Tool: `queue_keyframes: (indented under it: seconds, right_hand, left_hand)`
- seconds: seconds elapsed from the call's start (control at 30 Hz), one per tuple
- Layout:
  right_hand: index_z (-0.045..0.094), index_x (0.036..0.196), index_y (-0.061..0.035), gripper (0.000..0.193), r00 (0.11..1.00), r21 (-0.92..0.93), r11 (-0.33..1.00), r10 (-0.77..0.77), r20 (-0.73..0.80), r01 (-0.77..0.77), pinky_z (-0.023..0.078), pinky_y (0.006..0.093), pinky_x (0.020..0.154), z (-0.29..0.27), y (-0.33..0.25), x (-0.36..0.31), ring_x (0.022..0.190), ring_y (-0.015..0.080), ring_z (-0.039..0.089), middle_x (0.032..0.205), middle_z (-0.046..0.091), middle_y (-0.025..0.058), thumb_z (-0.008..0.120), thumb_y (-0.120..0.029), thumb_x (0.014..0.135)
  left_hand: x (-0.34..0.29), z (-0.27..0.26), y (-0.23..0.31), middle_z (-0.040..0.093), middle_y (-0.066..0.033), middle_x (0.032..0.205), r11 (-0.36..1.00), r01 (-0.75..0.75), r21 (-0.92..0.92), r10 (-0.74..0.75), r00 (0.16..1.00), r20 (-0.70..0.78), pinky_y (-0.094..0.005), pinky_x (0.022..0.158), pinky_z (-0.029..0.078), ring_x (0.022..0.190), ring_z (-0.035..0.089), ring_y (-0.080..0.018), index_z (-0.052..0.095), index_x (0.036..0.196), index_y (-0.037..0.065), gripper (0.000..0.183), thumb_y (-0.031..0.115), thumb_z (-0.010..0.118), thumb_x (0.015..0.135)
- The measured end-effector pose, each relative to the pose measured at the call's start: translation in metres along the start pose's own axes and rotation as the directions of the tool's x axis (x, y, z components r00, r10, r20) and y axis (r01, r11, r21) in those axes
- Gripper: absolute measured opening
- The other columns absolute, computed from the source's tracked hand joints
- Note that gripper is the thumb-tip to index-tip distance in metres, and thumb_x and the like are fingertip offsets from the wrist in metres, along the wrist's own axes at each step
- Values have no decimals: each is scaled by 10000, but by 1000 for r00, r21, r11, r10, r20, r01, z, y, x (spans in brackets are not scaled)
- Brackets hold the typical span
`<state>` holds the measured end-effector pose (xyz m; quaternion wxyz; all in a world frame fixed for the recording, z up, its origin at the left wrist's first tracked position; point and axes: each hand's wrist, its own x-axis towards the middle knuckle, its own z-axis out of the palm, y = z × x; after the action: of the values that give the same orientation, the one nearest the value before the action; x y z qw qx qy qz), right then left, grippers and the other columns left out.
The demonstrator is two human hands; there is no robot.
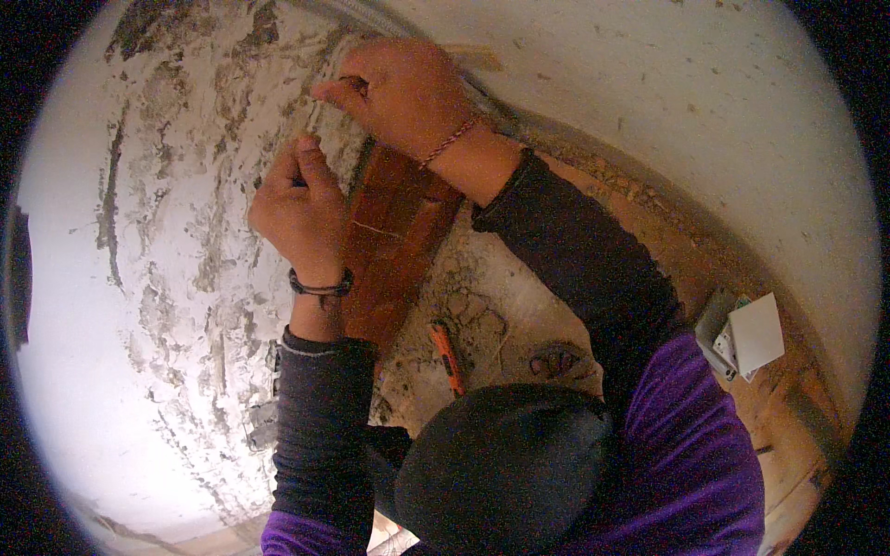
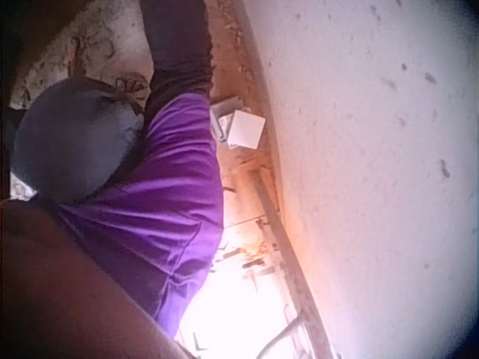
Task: The person uses a hammer and chisel to chip away at a wall to create a groove for electrical wiring. They then place a conduit pipe into the groove and secure it with a zip tie.
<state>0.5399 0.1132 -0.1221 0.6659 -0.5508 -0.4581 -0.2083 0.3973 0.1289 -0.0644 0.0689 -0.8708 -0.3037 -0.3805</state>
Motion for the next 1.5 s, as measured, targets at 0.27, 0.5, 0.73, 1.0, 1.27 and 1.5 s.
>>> queue_keyframes:
  seconds: [0.27,0.5,0.73,1.0,1.27,1.5]
  right_hand:
    - [632,633,-73,305,981,13,1000,-15,-193,18,444,290,465,18,5,-1,497,189,579,566,595,41,726,-330,766]
    - [640,746,-54,276,908,70,905,418,34,-419,455,261,519,10,11,-24,558,127,591,621,620,44,725,-315,778]
    - [634,737,-59,278,813,109,810,555,176,-577,486,373,602,-15,4,-74,615,278,606,699,629,116,684,-331,772]
    - [636,761,-78,222,795,139,784,585,160,-605,470,355,570,-27,13,-77,562,257,580,717,639,91,666,-296,791]
    - [636,763,-85,200,813,103,808,566,134,-580,470,358,574,-25,12,-77,569,257,582,717,637,91,657,-282,795]
    - [658,793,-84,181,784,71,781,615,86,-620,489,348,626,-32,27,-54,635,255,611,723,639,103,645,-265,798]
  left_hand:
    - [-2,12,25,572,-81,529,930,229,-289,-218,974,69,-298,452,400,458,559,-187,617,703,34,285,179,489,911]
    - [32,39,-1,590,-100,558,996,-30,86,43,987,-154,-368,471,430,493,577,-294,595,680,52,233,164,496,858]
    - [48,76,-13,585,-125,572,933,-218,288,262,957,-123,-399,478,463,507,589,-317,592,705,64,179,193,554,823]
    - [49,93,-5,613,-133,597,955,-239,175,256,963,-83,-402,504,488,531,611,-318,643,740,83,176,226,570,814]
    - [42,108,-9,637,-168,659,996,-93,7,92,981,-170,-418,565,498,602,627,-344,685,828,33,227,228,570,821]
    - [51,95,-8,662,-130,695,997,-68,-39,72,992,99,-416,649,500,712,649,-335,686,910,40,185,124,546,825]
